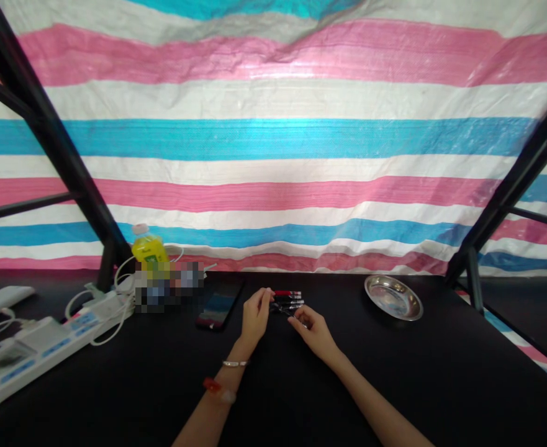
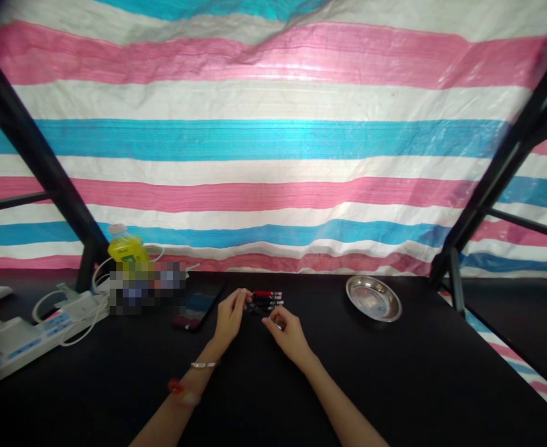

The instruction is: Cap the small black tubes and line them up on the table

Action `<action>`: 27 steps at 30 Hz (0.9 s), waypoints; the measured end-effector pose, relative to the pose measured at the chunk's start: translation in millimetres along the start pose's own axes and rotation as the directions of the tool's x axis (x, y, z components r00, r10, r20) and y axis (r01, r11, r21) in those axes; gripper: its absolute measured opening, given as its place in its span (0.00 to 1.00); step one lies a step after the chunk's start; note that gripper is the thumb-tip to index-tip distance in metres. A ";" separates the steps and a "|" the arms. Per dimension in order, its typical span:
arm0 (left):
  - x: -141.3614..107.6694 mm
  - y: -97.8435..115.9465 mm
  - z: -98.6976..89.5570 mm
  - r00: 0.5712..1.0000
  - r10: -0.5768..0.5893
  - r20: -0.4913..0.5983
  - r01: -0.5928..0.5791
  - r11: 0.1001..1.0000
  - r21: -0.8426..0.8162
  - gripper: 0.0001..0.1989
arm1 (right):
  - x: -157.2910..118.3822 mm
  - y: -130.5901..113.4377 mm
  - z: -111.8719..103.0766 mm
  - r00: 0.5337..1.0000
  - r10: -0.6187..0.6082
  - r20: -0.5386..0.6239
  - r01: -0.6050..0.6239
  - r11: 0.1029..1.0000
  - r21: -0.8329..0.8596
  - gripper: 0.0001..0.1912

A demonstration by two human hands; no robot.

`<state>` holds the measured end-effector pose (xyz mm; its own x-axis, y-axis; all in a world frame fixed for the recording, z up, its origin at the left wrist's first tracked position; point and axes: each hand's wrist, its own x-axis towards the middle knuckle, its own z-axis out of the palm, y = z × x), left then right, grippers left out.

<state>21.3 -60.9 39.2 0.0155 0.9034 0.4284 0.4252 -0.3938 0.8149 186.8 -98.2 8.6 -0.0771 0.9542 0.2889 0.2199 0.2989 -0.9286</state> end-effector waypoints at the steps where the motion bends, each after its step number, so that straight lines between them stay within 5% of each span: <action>1: -1.2 2.0 0.9 0.999 0.001 0.041 0.000 1.000 -0.011 0.21 | 0.5 1.5 0.0 1.000 0.008 -0.015 -0.007 0.999 0.034 0.17; 7: -6.9 4.5 15.0 0.952 -0.123 0.281 0.182 0.964 -0.193 0.23 | 4.1 7.0 -2.1 0.992 0.102 -0.071 -0.086 0.976 0.200 0.20; 11: -11.8 2.7 28.1 0.825 -0.260 0.501 0.420 0.875 -0.238 0.25 | 4.5 3.4 -2.5 0.991 0.120 -0.052 -0.103 0.962 0.251 0.20; 14: -15.2 2.5 34.6 0.771 -0.271 0.577 0.463 0.860 -0.215 0.29 | 4.5 0.2 -1.9 0.994 0.108 -0.022 -0.099 0.962 0.255 0.21; 27: -14.6 3.6 38.9 0.784 -0.299 0.543 0.456 0.872 -0.179 0.29 | 7.0 13.2 -0.2 0.996 0.092 -0.002 -0.089 0.972 0.215 0.20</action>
<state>57.9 -68.8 20.7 0.3767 0.9186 -0.1197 0.2162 0.0385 0.9756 189.4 -87.6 -1.6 -0.0547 0.9777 0.2030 0.0113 0.2038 -0.9789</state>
